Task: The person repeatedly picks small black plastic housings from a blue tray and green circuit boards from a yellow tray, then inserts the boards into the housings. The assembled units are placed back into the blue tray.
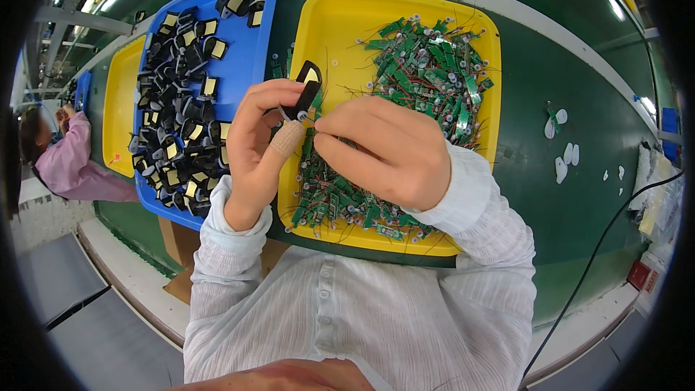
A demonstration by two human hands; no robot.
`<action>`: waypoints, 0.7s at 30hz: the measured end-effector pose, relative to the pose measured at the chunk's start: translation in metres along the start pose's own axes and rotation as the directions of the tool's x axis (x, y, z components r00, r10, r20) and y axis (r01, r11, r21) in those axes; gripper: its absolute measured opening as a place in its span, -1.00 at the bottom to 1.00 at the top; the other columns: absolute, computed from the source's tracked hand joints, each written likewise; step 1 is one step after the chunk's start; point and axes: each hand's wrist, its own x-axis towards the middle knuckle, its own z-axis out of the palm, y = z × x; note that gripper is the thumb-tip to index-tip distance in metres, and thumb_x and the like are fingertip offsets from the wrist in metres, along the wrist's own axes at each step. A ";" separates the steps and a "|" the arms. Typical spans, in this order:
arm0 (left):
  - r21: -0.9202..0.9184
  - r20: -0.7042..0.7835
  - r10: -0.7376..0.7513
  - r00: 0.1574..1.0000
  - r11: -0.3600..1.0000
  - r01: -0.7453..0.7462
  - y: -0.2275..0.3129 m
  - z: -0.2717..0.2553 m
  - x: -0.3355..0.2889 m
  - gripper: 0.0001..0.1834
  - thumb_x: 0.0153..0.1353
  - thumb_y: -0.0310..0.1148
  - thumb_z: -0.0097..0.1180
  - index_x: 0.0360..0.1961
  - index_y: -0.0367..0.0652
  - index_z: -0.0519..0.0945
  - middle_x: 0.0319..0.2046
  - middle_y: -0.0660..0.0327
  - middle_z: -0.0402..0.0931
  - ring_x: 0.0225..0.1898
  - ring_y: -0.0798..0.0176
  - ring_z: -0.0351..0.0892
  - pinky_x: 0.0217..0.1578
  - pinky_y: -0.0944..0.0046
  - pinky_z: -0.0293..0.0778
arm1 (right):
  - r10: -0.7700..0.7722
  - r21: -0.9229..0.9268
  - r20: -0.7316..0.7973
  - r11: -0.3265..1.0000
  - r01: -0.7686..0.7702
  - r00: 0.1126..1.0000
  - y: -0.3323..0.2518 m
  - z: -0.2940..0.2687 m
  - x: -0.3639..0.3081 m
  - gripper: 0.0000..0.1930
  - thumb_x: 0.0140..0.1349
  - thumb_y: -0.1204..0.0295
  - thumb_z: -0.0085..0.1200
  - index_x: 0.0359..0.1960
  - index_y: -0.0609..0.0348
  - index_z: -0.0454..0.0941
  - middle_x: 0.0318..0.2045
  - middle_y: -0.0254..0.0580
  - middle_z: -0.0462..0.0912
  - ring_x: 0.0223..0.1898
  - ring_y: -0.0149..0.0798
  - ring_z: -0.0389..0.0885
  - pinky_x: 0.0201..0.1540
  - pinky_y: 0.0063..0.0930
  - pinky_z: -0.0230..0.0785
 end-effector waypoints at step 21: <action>-0.232 -0.033 -0.042 0.999 0.972 0.033 -0.001 0.002 -0.002 -0.78 0.06 -0.57 0.02 -0.23 -0.29 0.38 -0.13 0.10 0.35 -0.12 0.29 0.39 -0.15 0.38 0.33 | 0.259 -0.025 -0.098 0.965 -0.262 0.961 -0.001 0.004 0.000 -0.71 -0.21 0.68 0.07 -0.33 0.31 0.50 -0.35 -0.09 0.54 -0.36 -0.17 0.57 -0.28 -0.45 0.46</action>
